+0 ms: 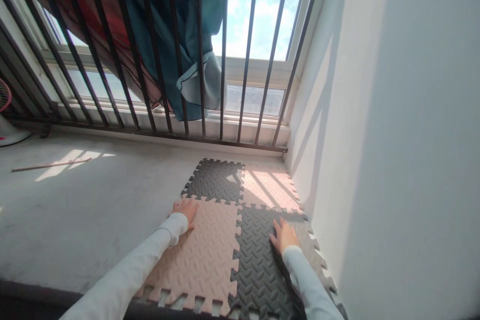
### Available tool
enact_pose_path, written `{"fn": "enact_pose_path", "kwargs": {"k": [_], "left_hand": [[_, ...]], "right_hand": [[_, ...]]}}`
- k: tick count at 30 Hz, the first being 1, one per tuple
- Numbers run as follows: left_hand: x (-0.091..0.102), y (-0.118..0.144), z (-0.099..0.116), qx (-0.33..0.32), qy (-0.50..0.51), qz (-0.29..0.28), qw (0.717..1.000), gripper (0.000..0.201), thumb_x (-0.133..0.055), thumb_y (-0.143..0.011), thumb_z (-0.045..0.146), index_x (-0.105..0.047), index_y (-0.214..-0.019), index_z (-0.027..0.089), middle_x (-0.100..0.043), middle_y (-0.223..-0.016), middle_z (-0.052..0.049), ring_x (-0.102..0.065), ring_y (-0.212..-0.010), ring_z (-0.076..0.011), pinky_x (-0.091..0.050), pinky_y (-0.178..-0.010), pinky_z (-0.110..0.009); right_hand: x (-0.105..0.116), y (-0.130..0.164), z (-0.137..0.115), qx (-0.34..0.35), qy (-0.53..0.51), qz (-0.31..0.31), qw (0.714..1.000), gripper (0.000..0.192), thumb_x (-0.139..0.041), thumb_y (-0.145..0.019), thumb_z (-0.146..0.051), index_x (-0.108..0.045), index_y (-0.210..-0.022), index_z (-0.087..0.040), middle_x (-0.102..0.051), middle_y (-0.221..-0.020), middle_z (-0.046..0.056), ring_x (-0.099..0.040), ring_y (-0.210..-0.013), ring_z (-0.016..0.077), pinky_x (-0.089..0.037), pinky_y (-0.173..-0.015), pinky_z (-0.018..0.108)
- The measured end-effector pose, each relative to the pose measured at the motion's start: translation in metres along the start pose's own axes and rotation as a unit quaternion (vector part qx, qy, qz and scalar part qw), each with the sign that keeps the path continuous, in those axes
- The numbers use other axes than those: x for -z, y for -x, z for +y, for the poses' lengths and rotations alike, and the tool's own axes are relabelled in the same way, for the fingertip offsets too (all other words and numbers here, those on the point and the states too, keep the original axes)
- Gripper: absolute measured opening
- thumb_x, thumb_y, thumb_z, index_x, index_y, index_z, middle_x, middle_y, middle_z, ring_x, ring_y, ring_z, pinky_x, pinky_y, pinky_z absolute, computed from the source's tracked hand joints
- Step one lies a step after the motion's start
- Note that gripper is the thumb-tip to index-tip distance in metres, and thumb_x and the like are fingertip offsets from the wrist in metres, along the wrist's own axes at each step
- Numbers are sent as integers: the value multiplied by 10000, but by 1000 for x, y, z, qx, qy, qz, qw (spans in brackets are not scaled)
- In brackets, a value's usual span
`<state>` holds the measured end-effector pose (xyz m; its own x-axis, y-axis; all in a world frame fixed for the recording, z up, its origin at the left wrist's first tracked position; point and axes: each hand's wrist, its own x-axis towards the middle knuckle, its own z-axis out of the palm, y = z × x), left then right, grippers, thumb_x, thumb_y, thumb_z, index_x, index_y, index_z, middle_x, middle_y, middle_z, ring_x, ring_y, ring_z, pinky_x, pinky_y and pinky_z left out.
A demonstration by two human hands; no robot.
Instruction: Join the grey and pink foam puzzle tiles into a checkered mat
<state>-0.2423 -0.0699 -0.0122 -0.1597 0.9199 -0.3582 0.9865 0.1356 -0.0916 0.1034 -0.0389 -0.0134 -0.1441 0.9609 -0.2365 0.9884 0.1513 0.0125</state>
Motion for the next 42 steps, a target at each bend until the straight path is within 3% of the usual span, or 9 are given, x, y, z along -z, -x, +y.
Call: {"fn": "enact_pose_path", "kwargs": {"k": [3, 7, 13, 20, 26, 33, 35, 38, 42], "left_hand": [[-10, 41, 43, -92, 19, -29, 995, 748, -561, -619, 387, -290, -1303, 249, -216, -1394, -123, -198, -1257, -300, -116, -992, -542], [-51, 95, 92, -169, 100, -59, 979, 792, -551, -562, 565, -290, -1281, 361, -171, -1415, -67, -144, -1260, -348, -164, -955, -584], [-65, 114, 108, -168, 110, -37, 979, 736, -540, -570, 596, -320, -1248, 414, -82, -1433, -47, -19, -1259, -391, -120, -927, -625], [-55, 127, 94, -188, 106, -41, 976, 642, -534, -659, 467, -322, -1258, 384, -128, -1426, -47, -83, -1269, -352, -163, -945, -594], [-76, 158, 44, -37, 110, -1, 993, 501, -358, -793, 343, -314, -1290, 297, -159, -1418, -33, -130, -1274, -305, -207, -983, -508], [-64, 149, 7, -128, 106, -9, 986, 452, -334, -810, 426, -421, -1230, 281, -321, -1361, -25, -280, -1230, -233, -261, -986, -406], [-63, 144, 0, -101, 98, 2, 990, 458, -308, -823, 405, -428, -1230, 229, -361, -1337, -59, -313, -1214, -212, -261, -989, -386], [-71, 142, -11, -7, 88, 9, 996, 525, -323, -811, 417, -336, -1288, 198, -267, -1382, -71, -239, -1251, -231, -232, -996, -438], [-82, 141, -23, 1, 94, 2, 996, 538, -304, -809, 424, -291, -1308, 223, -188, -1407, -27, -178, -1274, -220, -208, -1009, -437]], "right_hand": [[-7, 48, -35, 61, -23, -25, 998, 503, -438, -741, -310, -409, -1231, -200, -342, -1323, 104, -317, -1200, 204, -265, -962, 340], [-20, 100, -63, 116, -50, -51, 991, 463, -448, -720, -327, -478, -1172, -235, -391, -1291, 97, -350, -1179, 214, -275, -956, 345], [-28, 120, -68, 121, -47, -67, 989, 530, -478, -707, -393, -416, -1220, -273, -278, -1360, 93, -249, -1234, 235, -251, -966, 385], [-35, 138, -73, 89, -47, -44, 994, 451, -413, -735, -261, -462, -1183, -267, -317, -1345, 41, -276, -1225, 173, -230, -988, 330], [-46, 160, -68, 75, -38, -41, 996, 480, -416, -717, -251, -453, -1195, -251, -333, -1336, 27, -295, -1213, 174, -224, -995, 338], [-44, 163, -67, 59, -25, -43, 997, 509, -433, -717, -248, -407, -1224, -279, -300, -1352, -8, -262, -1230, 156, -230, -992, 353], [-42, 162, -64, 25, -20, -29, 999, 489, -413, -733, -259, -419, -1221, -248, -322, -1341, 15, -285, -1218, 159, -244, -985, 329], [-40, 163, -55, -31, -15, -14, 999, 521, -389, -742, -262, -382, -1251, -150, -305, -1344, 101, -283, -1220, 205, -277, -960, 350], [-41, 166, -47, -82, -13, -17, 996, 556, -422, -719, -269, -364, -1255, -131, -284, -1347, 138, -261, -1227, 243, -241, -961, 456]]}}
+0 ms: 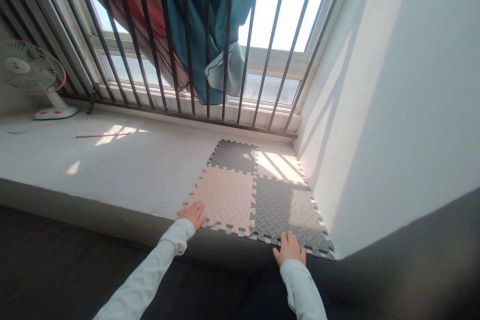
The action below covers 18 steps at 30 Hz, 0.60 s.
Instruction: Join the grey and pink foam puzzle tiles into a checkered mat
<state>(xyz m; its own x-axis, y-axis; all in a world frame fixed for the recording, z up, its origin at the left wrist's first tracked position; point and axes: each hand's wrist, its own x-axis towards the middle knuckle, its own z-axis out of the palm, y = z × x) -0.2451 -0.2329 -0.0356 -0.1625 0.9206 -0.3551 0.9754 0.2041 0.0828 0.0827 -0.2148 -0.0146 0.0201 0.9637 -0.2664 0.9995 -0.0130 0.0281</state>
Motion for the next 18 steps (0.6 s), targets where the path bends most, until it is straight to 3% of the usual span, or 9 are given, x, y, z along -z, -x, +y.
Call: {"fn": "enact_pose_path", "kwargs": {"k": [4, 8, 10, 12, 14, 18], "left_hand": [[14, -6, 5, 22, 5, -37, 999, 515, -275, -813, 435, -327, -1287, 241, -215, -1400, -38, -216, -1261, -234, -238, -977, -483], [26, -12, 38, 59, -24, -25, 998, 554, -294, -791, 496, -443, -1216, 173, -361, -1326, -128, -325, -1201, -285, -241, -959, -506], [20, -12, 63, 7, -39, 2, 999, 561, -284, -798, 483, -408, -1242, 163, -318, -1351, -123, -277, -1229, -272, -212, -978, -497], [7, -9, 89, -105, -30, 22, 994, 563, -263, -808, 468, -331, -1288, 183, -201, -1403, -73, -182, -1271, -235, -185, -1003, -467], [-7, -4, 111, -177, -9, 30, 984, 589, -253, -802, 487, -270, -1316, 199, -128, -1420, -44, -123, -1287, -220, -153, -1018, -458], [-17, 1, 132, -168, 6, 30, 985, 669, -275, -764, 549, -234, -1329, 192, -132, -1418, -67, -108, -1288, -242, -120, -1016, -491]], "right_hand": [[0, -6, 2, -11, -11, -1, 1000, 517, -434, -684, -226, -436, -1199, -185, -325, -1329, 113, -297, -1209, 221, -227, -962, 472], [2, -14, 0, -9, -32, 7, 999, 429, -391, -704, -228, -526, -1109, -189, -388, -1289, 96, -350, -1175, 195, -279, -946, 380], [1, -14, -5, 6, -40, 12, 999, 453, -391, -717, -239, -489, -1157, -200, -377, -1301, 81, -345, -1179, 179, -259, -963, 357], [-2, -12, -10, 29, -45, 16, 998, 517, -426, -717, -259, -398, -1233, -256, -317, -1344, 42, -304, -1205, 162, -225, -985, 360], [-5, -9, -15, 57, -43, 12, 997, 558, -467, -714, -289, -341, -1257, -316, -249, -1376, 4, -241, -1237, 151, -188, -1000, 372], [-8, -7, -15, 98, -37, -19, 994, 543, -470, -736, -350, -319, -1258, -347, -192, -1392, -3, -160, -1265, 157, -141, -1005, 430]]}}
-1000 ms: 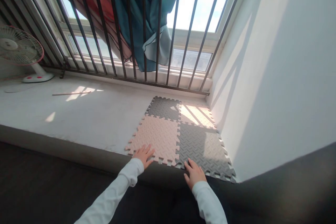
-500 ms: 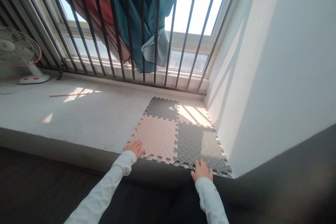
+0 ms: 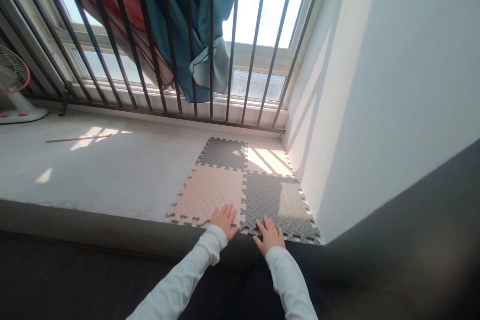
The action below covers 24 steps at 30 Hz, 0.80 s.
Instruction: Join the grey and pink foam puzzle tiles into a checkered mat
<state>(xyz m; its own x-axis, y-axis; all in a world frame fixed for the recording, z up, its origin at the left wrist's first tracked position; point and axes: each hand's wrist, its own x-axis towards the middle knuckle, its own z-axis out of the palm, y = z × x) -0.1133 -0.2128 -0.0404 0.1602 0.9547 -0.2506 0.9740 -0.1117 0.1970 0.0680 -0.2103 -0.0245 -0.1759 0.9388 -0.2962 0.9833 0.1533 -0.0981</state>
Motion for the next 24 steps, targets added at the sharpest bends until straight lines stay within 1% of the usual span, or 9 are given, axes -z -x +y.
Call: {"fn": "enact_pose_path", "kwargs": {"k": [2, 4, 9, 11, 15, 17, 20, 22, 24], "left_hand": [[5, -2, 1, 0, -1, -17, 1000, 704, -304, -738, 579, -251, -1322, 191, -151, -1415, -78, -123, -1284, -252, -142, -1007, -501], [14, -4, 0, -8, -7, -42, 999, 751, -356, -701, 604, -258, -1318, 189, -167, -1411, -91, -141, -1279, -262, -171, -995, -510], [32, -8, 1, -24, -32, -88, 995, 830, -499, -626, 596, -259, -1311, 192, -198, -1402, -113, -184, -1265, -274, -250, -968, -498], [36, -8, 4, -33, -49, -90, 994, 821, -526, -625, 572, -290, -1295, 161, -235, -1384, -141, -219, -1250, -283, -286, -957, -472], [38, -10, 12, -41, -91, -81, 992, 827, -566, -609, 536, -344, -1255, 69, -275, -1345, -214, -270, -1216, -328, -339, -922, -442], [40, -12, 15, -37, -101, -78, 991, 790, -573, -602, 520, -397, -1216, 56, -316, -1316, -231, -321, -1182, -337, -366, -895, -435], [43, -14, 19, -39, -105, -72, 991, 679, -574, -597, 485, -496, -1124, 64, -416, -1239, -231, -422, -1100, -318, -396, -861, -406], [44, -13, 20, -42, -107, -69, 991, 662, -574, -592, 469, -509, -1110, 61, -428, -1227, -235, -432, -1090, -316, -395, -860, -395], [44, -11, 20, -39, -106, -65, 991, 699, -558, -608, 475, -467, -1158, 54, -391, -1255, -245, -395, -1125, -327, -379, -872, -404]], "right_hand": [[1, 0, 1, 3, 0, -5, 1000, 533, -460, -745, -347, -313, -1257, -358, -193, -1391, -7, -161, -1265, 155, -142, -1000, 448], [1, -1, 2, 3, 1, 5, 1000, 519, -461, -744, -336, -335, -1247, -357, -214, -1385, -2, -182, -1260, 164, -155, -997, 445], [-3, -2, -2, 11, -2, 47, 999, 518, -485, -713, -298, -412, -1225, -267, -293, -1353, 68, -241, -1238, 227, -201, -986, 422], [-5, -3, -2, 29, -9, 77, 997, 520, -472, -708, -267, -422, -1224, -234, -336, -1330, 80, -285, -1218, 220, -238, -977, 385], [-7, -4, 1, 68, -24, 118, 990, 529, -408, -718, -215, -397, -1245, -190, -363, -1316, 59, -331, -1189, 153, -280, -955, 259], [-6, -4, 2, 76, -27, 122, 989, 526, -403, -710, -209, -413, -1235, -176, -374, -1308, 65, -342, -1182, 159, -289, -950, 256], [-8, -3, 1, 74, -22, 110, 991, 531, -426, -689, -202, -434, -1219, -181, -379, -1304, 68, -346, -1179, 173, -287, -951, 268], [-9, -3, -1, 73, -19, 102, 992, 535, -454, -668, -200, -453, -1202, -195, -379, -1305, 67, -341, -1184, 187, -278, -958, 287], [-11, -3, -2, 71, -18, 95, 993, 536, -479, -649, -203, -471, -1185, -206, -381, -1304, 70, -334, -1188, 202, -266, -964, 313]]}}
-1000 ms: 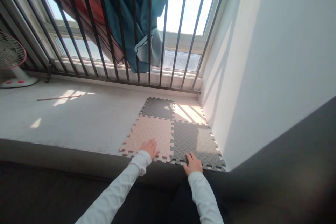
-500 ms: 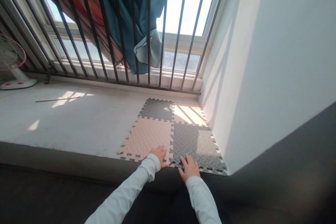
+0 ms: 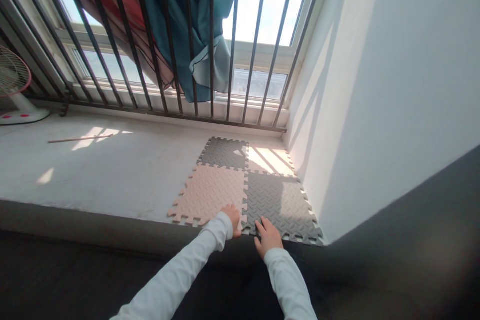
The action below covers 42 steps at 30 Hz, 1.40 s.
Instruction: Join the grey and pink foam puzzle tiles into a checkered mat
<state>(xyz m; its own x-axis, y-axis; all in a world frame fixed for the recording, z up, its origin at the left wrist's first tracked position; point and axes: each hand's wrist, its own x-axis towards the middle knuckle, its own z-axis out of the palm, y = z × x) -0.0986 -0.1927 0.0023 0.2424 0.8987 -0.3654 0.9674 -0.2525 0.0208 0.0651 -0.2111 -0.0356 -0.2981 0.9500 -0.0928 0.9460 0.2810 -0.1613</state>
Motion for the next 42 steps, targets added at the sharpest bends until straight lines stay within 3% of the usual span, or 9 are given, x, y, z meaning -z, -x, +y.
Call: {"fn": "enact_pose_path", "kwargs": {"k": [6, 9, 13, 21, 25, 29, 32, 38, 42], "left_hand": [[-11, 3, 3, -1, 43, -9, 999, 727, -432, -660, 646, -301, -1288, 304, -206, -1395, -126, -194, -1227, -399, -291, -880, -553], [-19, 0, 1, -24, 66, 0, 998, 676, -358, -704, 647, -264, -1295, 335, -135, -1425, -44, -101, -1259, -371, -210, -898, -625], [-21, -4, -8, -76, 90, -5, 993, 583, -362, -743, 574, -257, -1280, 374, -179, -1415, 14, -108, -1271, -314, -167, -888, -676], [-14, -15, -14, -57, 136, 17, 989, 395, -398, -760, 494, -474, -1129, 374, -354, -1341, 49, -245, -1236, -255, -217, -942, -585], [-13, -20, -27, -20, 127, 25, 991, 436, -359, -798, 418, -391, -1224, 331, -356, -1342, 33, -273, -1232, -186, -230, -1002, -428], [-23, -20, -51, 104, 118, 29, 987, 591, -346, -778, 470, -237, -1319, 256, -136, -1422, -45, -131, -1279, -264, -165, -977, -550], [-33, -20, -65, 162, 104, 35, 981, 616, -335, -768, 484, -212, -1327, 255, -82, -1428, -38, -67, -1293, -237, -117, -996, -529], [-33, -18, -72, 147, 114, 33, 982, 634, -328, -744, 489, -230, -1323, 252, -126, -1423, -21, -98, -1290, -224, -114, -998, -520], [-26, -16, -76, 132, 123, 14, 984, 632, -330, -731, 483, -249, -1316, 258, -139, -1421, -23, -115, -1286, -229, -139, -986, -532]], "right_hand": [[3, 1, -2, -4, 0, -25, 1000, 549, -488, -660, -234, -441, -1207, -238, -357, -1319, 73, -312, -1202, 208, -251, -964, 350], [8, 2, -4, -1, 2, -42, 999, 558, -479, -668, -225, -419, -1222, -252, -328, -1337, 68, -283, -1218, 207, -238, -969, 366], [11, 2, -7, -8, 2, -58, 998, 555, -469, -671, -215, -417, -1222, -257, -309, -1348, 61, -266, -1227, 204, -230, -973, 374], [7, 0, -5, -9, 0, -58, 998, 560, -478, -670, -211, -414, -1225, -241, -301, -1352, 58, -257, -1231, 201, -220, -982, 356], [7, 5, -2, -13, 4, -57, 998, 551, -474, -684, -228, -409, -1231, -230, -309, -1348, 62, -275, -1224, 193, -238, -978, 324], [8, 7, 3, -16, 11, -60, 998, 551, -460, -707, -271, -386, -1250, -206, -286, -1355, 91, -269, -1228, 208, -243, -979, 337], [8, 5, 4, -17, 10, -60, 998, 543, -446, -727, -300, -373, -1257, -214, -253, -1368, 90, -256, -1233, 210, -237, -982, 361], [6, -13, -3, -23, 18, -44, 999, 534, -412, -762, -369, -342, -1273, -231, -217, -1381, 82, -227, -1245, 207, -222, -986, 383], [6, -28, -9, -56, 33, -70, 995, 554, -379, -775, -456, -364, -1263, -197, -240, -1369, 109, -204, -1251, 239, -204, -985, 422]]}}
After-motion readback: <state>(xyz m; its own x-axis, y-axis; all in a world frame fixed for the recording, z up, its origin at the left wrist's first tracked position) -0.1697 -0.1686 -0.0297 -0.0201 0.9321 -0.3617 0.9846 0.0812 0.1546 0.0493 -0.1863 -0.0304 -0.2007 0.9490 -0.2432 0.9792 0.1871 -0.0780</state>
